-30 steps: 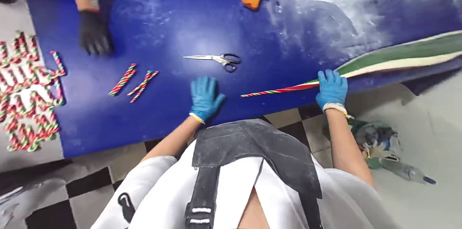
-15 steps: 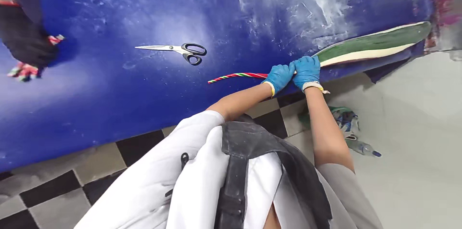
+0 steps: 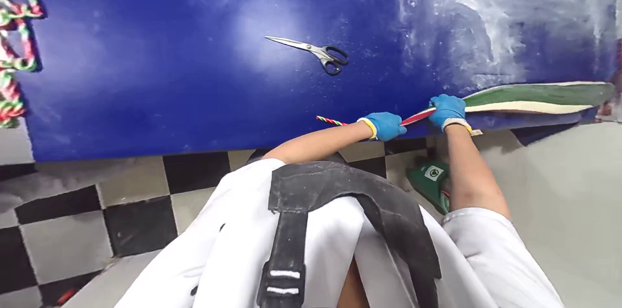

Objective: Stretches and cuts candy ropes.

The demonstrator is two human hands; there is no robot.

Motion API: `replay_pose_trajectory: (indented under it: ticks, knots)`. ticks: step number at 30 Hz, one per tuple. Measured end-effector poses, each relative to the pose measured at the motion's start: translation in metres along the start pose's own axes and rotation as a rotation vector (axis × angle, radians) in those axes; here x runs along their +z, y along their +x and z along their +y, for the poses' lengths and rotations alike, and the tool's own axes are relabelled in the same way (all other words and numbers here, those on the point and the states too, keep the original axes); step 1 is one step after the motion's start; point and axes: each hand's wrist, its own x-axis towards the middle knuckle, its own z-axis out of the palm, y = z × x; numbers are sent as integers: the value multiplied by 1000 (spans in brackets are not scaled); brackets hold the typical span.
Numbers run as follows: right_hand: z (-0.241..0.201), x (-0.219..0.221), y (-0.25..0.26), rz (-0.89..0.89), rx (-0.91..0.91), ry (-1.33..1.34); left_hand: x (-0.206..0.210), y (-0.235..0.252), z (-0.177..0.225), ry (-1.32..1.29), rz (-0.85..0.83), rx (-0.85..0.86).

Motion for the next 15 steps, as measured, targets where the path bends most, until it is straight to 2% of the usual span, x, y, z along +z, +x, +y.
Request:
replay_pose_trajectory:
  ticks: [3,6,10,12,14,15]
  knots:
    - [-5,-3,-1,-9,7,-12,-4,-77,-37,6,19,-28]
    - [-3,-8,-1,-26,-37,-30,-14,-160,-100,-72,67,-111]
    - [-14,-18,-6,-143,-309,-52,-15,-264,-174,-285,117,-352]
    - [-30,-25,-11,-214,-442,-63,-11,-308,-191,-247,244,-653]
    - [-39,-27,-12,-238,-503,-82,1,-326,-188,8,528,-1087]
    - [-40,-27,-12,-242,-520,-81,15,-319,-181,172,721,-1182]
